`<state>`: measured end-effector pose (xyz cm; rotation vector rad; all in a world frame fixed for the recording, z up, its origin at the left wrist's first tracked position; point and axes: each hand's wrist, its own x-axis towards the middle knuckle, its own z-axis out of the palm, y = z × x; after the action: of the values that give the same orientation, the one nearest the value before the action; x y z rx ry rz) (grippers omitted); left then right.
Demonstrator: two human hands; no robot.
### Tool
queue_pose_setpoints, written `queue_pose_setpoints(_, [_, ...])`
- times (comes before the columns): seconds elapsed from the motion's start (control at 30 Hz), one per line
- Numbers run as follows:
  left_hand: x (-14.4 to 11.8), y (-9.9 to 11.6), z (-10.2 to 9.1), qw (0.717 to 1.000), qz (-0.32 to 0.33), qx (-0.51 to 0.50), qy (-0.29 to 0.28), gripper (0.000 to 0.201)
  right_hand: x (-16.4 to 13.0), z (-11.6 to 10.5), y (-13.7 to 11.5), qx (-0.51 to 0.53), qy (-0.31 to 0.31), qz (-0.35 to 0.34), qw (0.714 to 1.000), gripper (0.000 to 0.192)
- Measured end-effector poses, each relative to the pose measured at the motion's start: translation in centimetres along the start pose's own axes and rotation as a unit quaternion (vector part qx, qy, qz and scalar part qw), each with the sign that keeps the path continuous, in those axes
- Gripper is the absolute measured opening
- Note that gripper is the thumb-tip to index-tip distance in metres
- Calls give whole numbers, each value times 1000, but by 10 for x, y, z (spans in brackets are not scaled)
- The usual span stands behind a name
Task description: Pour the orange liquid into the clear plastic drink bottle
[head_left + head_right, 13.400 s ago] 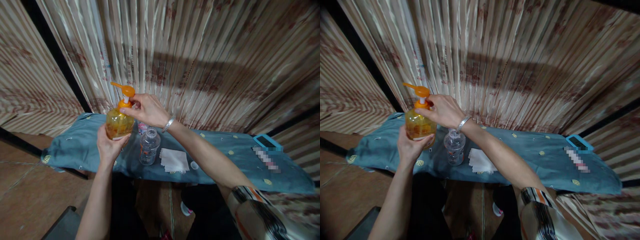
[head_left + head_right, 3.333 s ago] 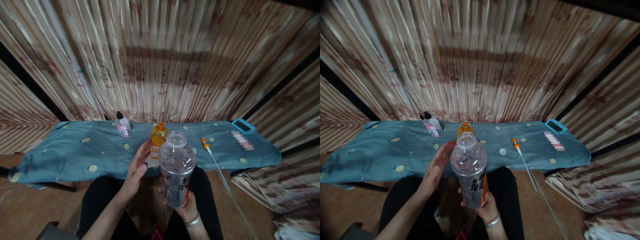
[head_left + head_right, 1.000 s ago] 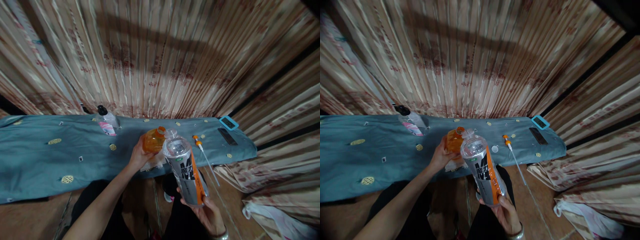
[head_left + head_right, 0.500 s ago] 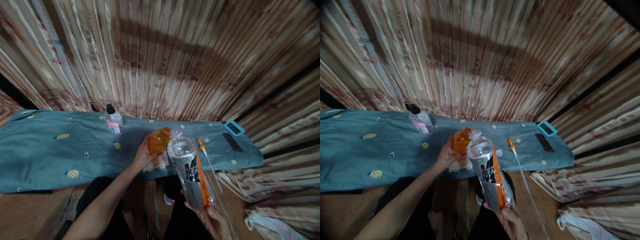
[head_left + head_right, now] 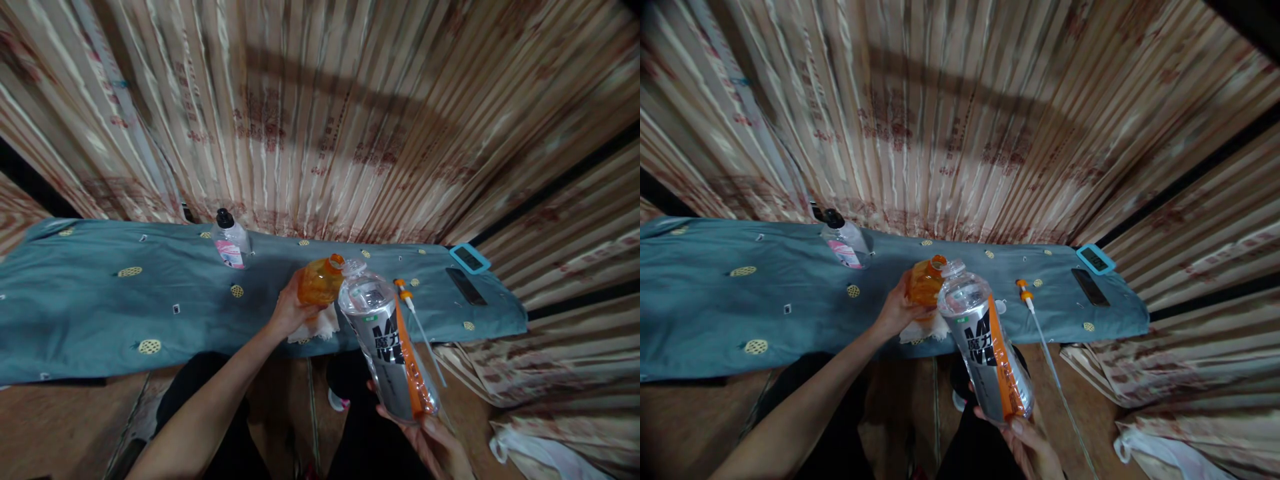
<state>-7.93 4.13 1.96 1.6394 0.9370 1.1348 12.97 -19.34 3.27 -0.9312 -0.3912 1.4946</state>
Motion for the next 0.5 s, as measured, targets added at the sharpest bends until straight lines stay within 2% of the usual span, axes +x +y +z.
queue_pose_setpoints(0.3, [1, -4, 1, 1000, -3, -20, 1, 74, -2, -1, -2, -15, -9, -22, 1000, 43])
queue_pose_setpoints(0.5, [1, -2, 1, 1000, -5, -23, -6, 73, -3, -1, -2, -42, 30, -32, 998, 56])
